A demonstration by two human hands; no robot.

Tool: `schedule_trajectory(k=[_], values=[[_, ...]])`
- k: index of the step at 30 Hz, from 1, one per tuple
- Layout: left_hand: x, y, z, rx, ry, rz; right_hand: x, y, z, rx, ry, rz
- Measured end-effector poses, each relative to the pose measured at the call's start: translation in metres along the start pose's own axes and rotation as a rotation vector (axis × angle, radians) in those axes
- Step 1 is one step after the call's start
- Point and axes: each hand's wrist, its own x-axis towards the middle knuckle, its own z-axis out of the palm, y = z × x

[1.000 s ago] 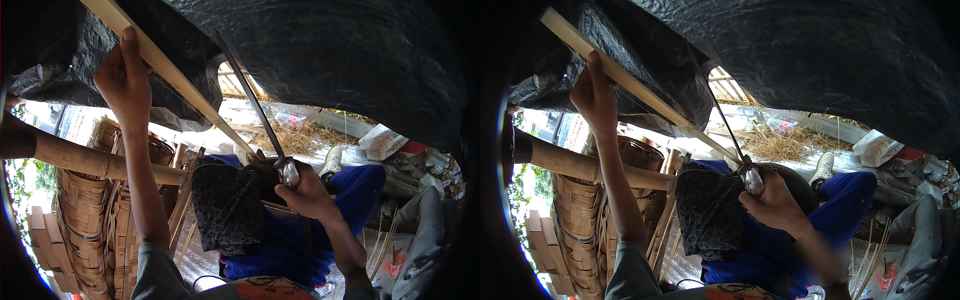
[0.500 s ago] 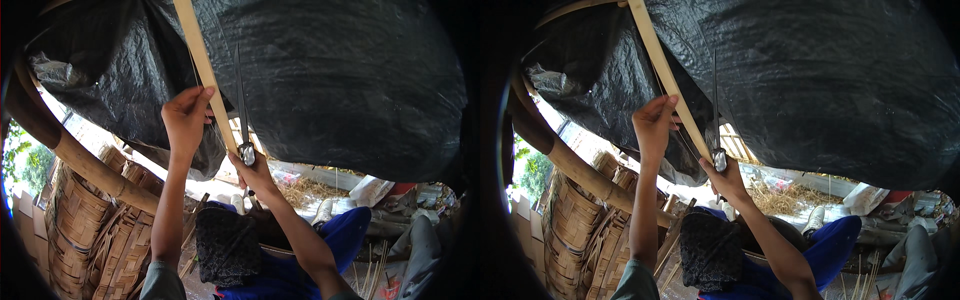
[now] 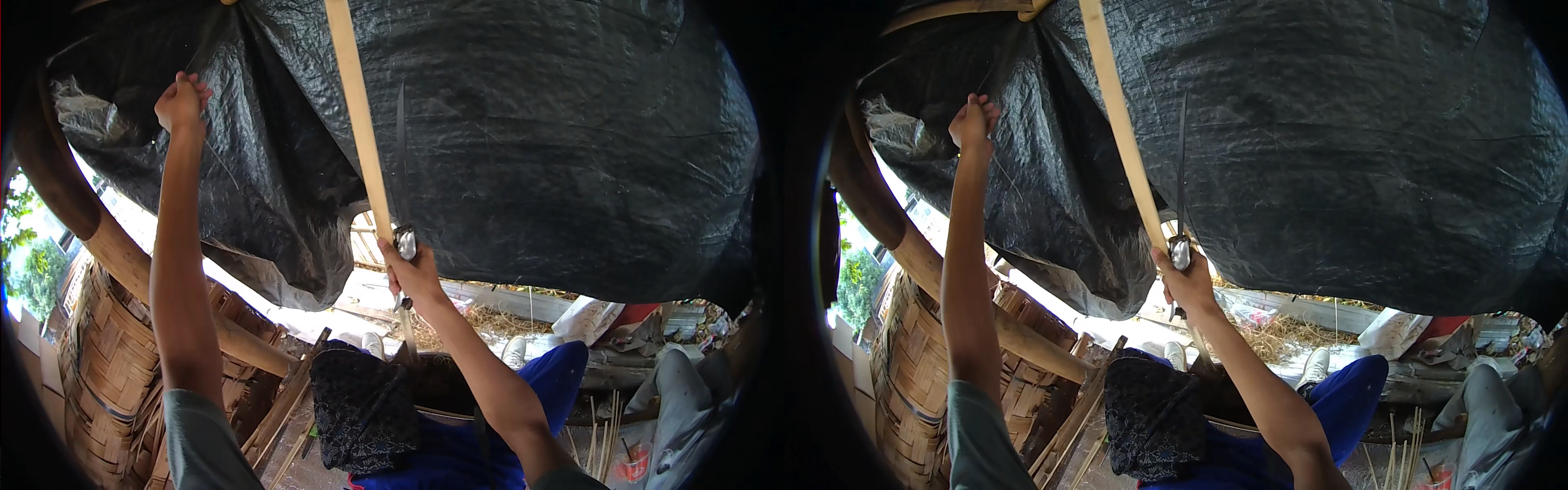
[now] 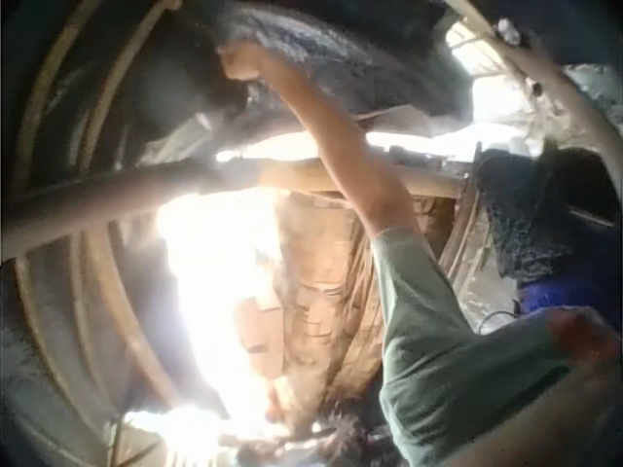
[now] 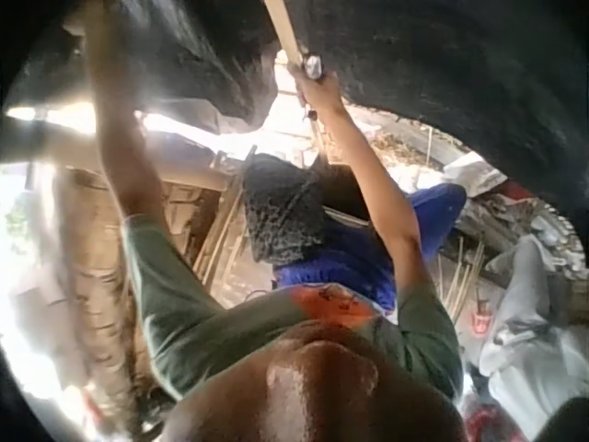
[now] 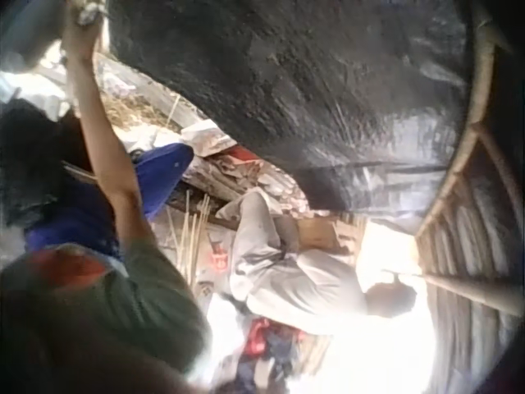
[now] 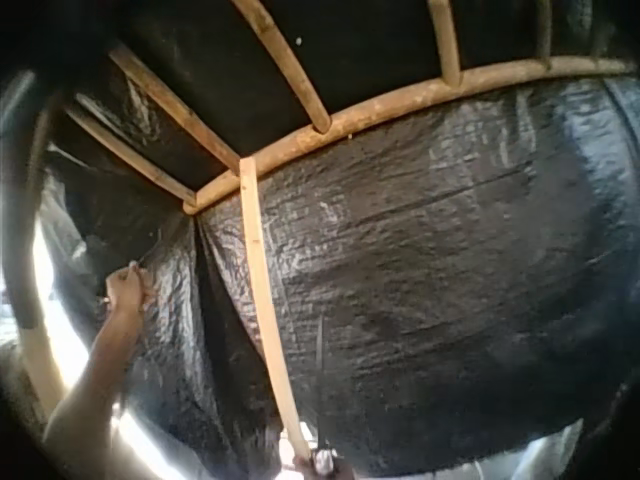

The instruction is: Splitting bamboo strips using a large knife in a workshop environment.

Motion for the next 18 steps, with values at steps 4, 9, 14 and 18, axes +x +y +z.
schedule_trajectory(k=[4,9,14,18], values=[[-0.017,-0.040,-0.007,0.976,0.098,0.540,0.003,-0.012,-0.020,-0.042,0.034,-0.029],[-0.161,0.041,0.052,-0.001,-0.786,-0.032,-0.007,-0.004,-0.031,-0.006,0.062,-0.040],[-0.161,0.089,0.082,0.007,-0.816,0.066,-0.016,0.018,-0.022,-0.015,0.031,-0.042],[-0.137,0.104,0.098,0.026,-0.862,0.099,-0.016,0.020,-0.019,0.011,0.054,-0.078]])
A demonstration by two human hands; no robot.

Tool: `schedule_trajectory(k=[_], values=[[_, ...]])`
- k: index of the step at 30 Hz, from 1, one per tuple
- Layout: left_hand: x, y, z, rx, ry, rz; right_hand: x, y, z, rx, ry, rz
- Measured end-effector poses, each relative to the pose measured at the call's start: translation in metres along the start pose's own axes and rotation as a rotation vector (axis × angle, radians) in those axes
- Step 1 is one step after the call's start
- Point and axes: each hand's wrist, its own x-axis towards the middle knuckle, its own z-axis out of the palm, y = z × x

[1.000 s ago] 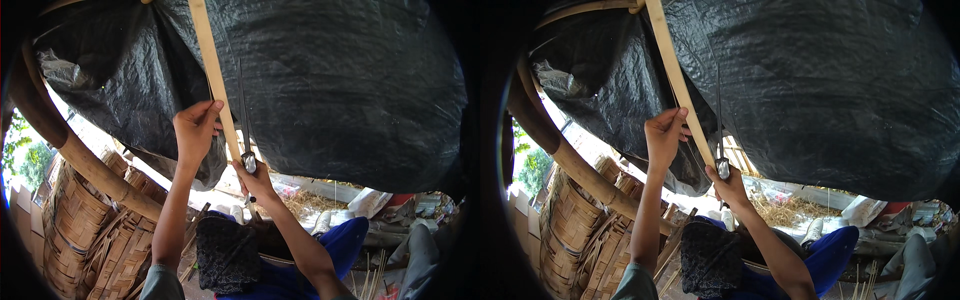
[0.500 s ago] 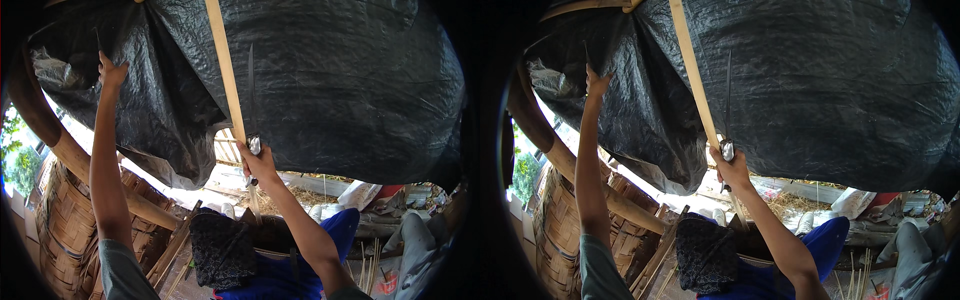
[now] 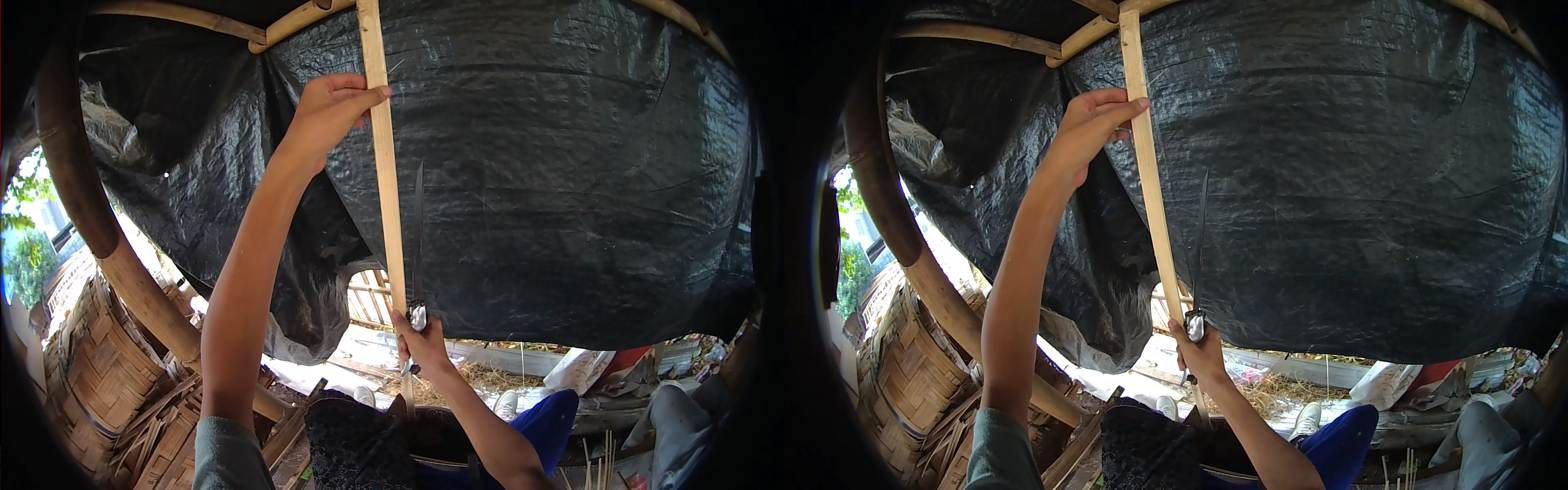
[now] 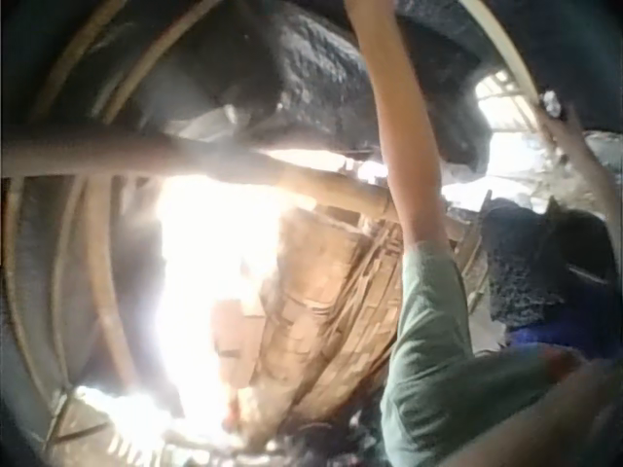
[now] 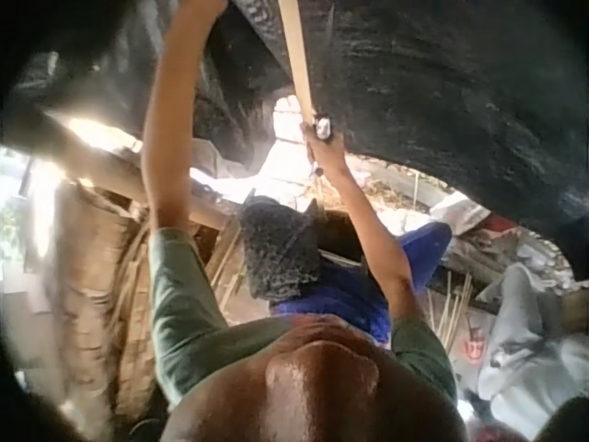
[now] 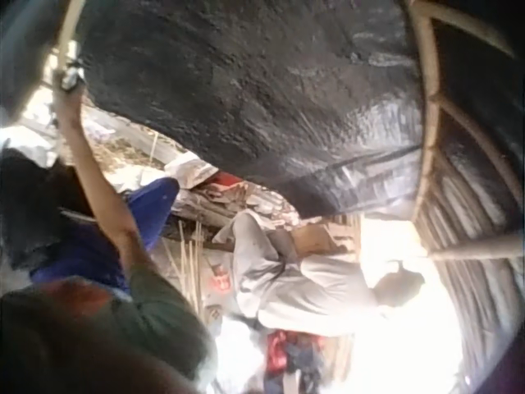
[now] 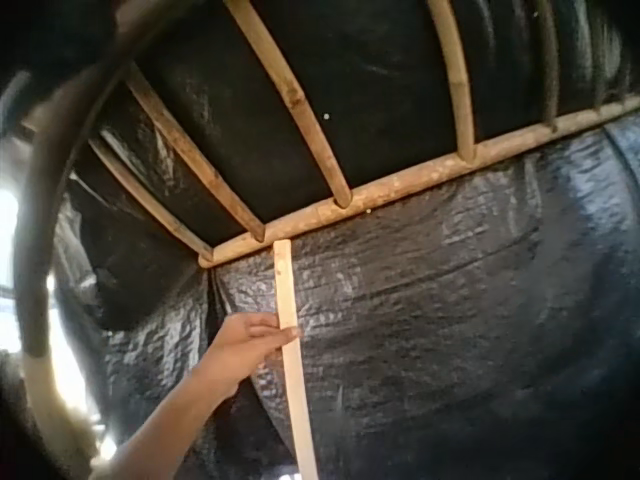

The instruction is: Splitting bamboo strips using a large knife in a workshop environment.

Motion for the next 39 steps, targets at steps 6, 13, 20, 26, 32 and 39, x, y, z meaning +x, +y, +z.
schedule_trajectory(k=[6,13,20,26,32,39], values=[[0.022,0.007,-0.008,-0.034,-0.050,0.059,-0.002,-0.002,0.004,-0.017,-0.001,0.062],[0.015,0.038,-0.010,1.134,0.398,0.884,-0.003,-0.005,0.008,0.011,-0.004,0.064],[0.022,0.086,-0.016,1.487,0.002,0.953,-0.005,-0.002,0.014,0.007,-0.013,0.104],[0.040,0.094,-0.008,1.353,0.174,1.154,-0.006,-0.003,0.010,0.032,-0.010,0.093],[0.086,0.070,-0.133,0.957,0.902,0.942,-0.011,-0.008,0.013,0.046,-0.001,0.109],[0.019,0.020,-0.052,0.126,-0.067,-0.004,-0.009,-0.012,-0.001,0.028,0.021,0.127]])
